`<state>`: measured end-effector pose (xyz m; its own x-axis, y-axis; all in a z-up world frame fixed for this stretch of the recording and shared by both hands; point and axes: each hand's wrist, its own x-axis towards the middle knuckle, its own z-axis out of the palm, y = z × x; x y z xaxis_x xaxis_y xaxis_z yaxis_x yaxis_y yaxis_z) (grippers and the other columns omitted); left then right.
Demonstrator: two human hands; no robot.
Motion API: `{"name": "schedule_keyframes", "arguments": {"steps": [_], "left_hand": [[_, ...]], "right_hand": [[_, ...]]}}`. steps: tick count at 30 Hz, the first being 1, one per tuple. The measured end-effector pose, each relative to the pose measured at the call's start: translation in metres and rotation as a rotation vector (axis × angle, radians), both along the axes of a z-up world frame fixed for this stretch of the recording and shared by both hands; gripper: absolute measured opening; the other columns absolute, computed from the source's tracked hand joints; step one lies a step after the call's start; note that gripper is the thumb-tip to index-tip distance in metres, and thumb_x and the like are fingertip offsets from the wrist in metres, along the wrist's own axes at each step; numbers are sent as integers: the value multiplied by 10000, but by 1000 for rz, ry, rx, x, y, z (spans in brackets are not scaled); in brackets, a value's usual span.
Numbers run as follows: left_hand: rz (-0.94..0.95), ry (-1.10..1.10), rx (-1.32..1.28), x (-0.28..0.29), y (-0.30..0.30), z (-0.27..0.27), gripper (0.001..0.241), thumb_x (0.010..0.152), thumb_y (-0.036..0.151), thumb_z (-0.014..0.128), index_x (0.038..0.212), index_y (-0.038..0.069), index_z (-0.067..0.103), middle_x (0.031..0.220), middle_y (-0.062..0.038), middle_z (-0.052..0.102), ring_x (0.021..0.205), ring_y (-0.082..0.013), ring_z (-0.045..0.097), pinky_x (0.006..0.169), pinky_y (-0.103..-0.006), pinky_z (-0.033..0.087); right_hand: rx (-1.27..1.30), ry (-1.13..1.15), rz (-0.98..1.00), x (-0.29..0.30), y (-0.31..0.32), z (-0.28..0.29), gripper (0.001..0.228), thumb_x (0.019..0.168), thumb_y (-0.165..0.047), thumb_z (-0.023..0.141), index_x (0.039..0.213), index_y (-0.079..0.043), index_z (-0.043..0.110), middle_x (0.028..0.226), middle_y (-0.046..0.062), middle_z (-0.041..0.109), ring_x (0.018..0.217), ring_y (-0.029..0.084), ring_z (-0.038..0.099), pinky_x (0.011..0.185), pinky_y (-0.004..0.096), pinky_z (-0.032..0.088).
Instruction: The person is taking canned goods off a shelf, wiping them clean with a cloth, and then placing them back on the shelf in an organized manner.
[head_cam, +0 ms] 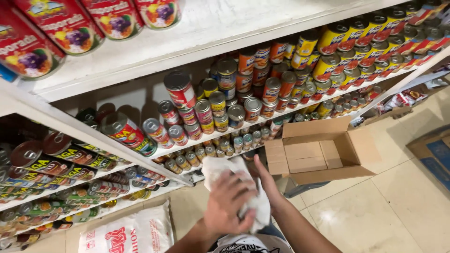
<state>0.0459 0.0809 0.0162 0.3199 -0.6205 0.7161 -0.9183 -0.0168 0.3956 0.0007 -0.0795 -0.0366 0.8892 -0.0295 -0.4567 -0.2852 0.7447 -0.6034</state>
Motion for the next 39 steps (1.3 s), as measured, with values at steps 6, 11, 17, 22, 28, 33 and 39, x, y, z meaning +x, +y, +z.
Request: {"name": "schedule_keyframes", "arguments": {"steps": [6, 11, 17, 22, 28, 33, 39], "left_hand": [[-178, -69, 32, -11, -32, 6, 360, 819, 270, 721, 1130, 90, 699, 1233, -75, 694, 1187, -294, 653, 1103, -465, 425], [-171, -140, 36, 13, -49, 9, 401, 881, 378, 564, 1120, 97, 720, 1164, -86, 727, 1162, -273, 674, 1099, -467, 442], [48, 32, -81, -3, -72, 2, 332, 835, 295, 578, 1026, 75, 738, 1145, -91, 736, 1199, -296, 652, 1131, -513, 424], [12, -72, -25, -35, -78, -6, 351, 830, 288, 608, 1088, 90, 740, 1148, -81, 732, 1228, -293, 637, 1158, -536, 374], [-20, -63, -142, -35, -67, 14, 315, 866, 304, 612, 1026, 73, 755, 1154, -116, 739, 1158, -318, 702, 1110, -520, 436], [23, 13, -111, -30, -61, 32, 338, 879, 314, 577, 1040, 75, 753, 1181, -113, 725, 1195, -326, 669, 1144, -525, 383], [-13, 8, 74, -30, -72, 36, 295, 845, 233, 620, 1079, 82, 715, 1215, -113, 700, 1269, -309, 607, 1183, -558, 326]], "right_hand": [[206, -110, -79, 1, -41, -29, 663, 1025, -561, 488, 1230, 45, 663, 1104, 140, 740, 879, 212, 709, 779, 292, 569], [-50, -55, -57, -16, -51, -1, 748, 1008, -589, 388, 1363, 46, 563, 1127, 156, 676, 868, 176, 647, 699, 305, 542], [8, 112, -56, -17, -63, 40, 762, 950, -585, 432, 1403, 0, 614, 1267, 158, 692, 985, 220, 634, 805, 353, 492], [14, 141, -56, 0, -92, -27, 576, 981, -471, 524, 1175, 50, 673, 925, 157, 710, 638, 220, 639, 501, 281, 489], [189, 67, 122, -17, -113, -64, 413, 1002, -250, 548, 1221, 78, 668, 1033, 176, 729, 794, 221, 660, 701, 324, 535], [268, 99, 169, -16, -116, -68, 489, 1010, -351, 537, 1238, 66, 650, 1026, 170, 718, 755, 221, 657, 641, 329, 544], [158, 1, 67, 15, -111, -59, 607, 996, -513, 534, 1133, 60, 678, 941, 154, 729, 672, 206, 663, 533, 281, 509]]}}
